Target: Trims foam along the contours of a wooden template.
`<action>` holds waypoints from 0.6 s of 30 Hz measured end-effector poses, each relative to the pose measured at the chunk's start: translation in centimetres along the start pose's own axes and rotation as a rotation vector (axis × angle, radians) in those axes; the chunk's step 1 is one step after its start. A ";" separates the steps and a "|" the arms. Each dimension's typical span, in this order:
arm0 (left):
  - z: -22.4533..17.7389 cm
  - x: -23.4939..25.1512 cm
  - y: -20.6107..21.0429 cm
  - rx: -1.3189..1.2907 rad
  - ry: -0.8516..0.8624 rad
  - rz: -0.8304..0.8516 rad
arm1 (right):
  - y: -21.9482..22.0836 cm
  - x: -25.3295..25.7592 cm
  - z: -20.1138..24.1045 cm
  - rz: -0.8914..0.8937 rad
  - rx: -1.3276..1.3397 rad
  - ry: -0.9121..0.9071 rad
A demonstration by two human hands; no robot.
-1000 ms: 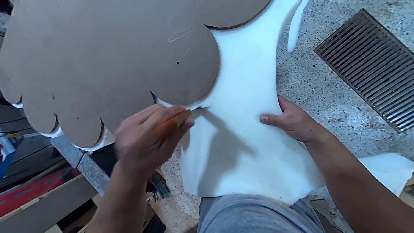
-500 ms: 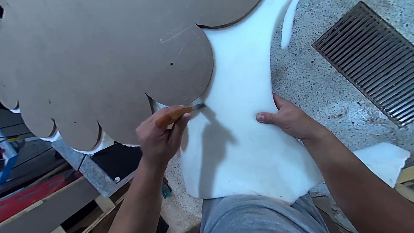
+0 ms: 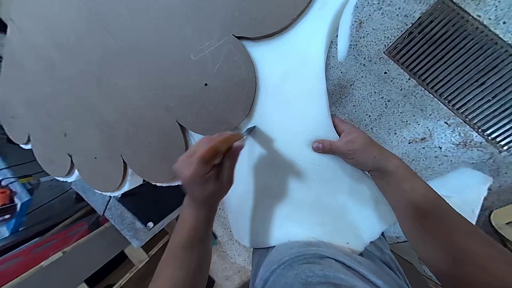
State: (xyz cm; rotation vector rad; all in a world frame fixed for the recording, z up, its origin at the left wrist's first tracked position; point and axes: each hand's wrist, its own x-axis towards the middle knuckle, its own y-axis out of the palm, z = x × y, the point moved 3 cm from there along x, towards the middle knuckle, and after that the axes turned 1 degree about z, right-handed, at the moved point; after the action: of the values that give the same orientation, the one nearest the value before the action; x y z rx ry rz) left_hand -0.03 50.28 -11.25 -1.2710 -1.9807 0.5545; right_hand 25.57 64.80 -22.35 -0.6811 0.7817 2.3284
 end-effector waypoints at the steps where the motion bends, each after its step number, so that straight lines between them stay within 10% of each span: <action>1: 0.6 0.4 0.9 -0.002 -0.011 0.032 | 0.1 0.0 0.0 -0.002 0.003 -0.001; 18: -2.6 5.9 3.1 -0.039 -0.148 -0.204 | -1.1 0.7 -0.8 -0.003 -0.067 0.001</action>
State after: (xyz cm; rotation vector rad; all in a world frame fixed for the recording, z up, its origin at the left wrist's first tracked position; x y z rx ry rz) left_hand 2.27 56.94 -9.67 -1.0602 -2.2229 0.5234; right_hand 26.06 65.29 -23.75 -0.7116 0.7048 2.3607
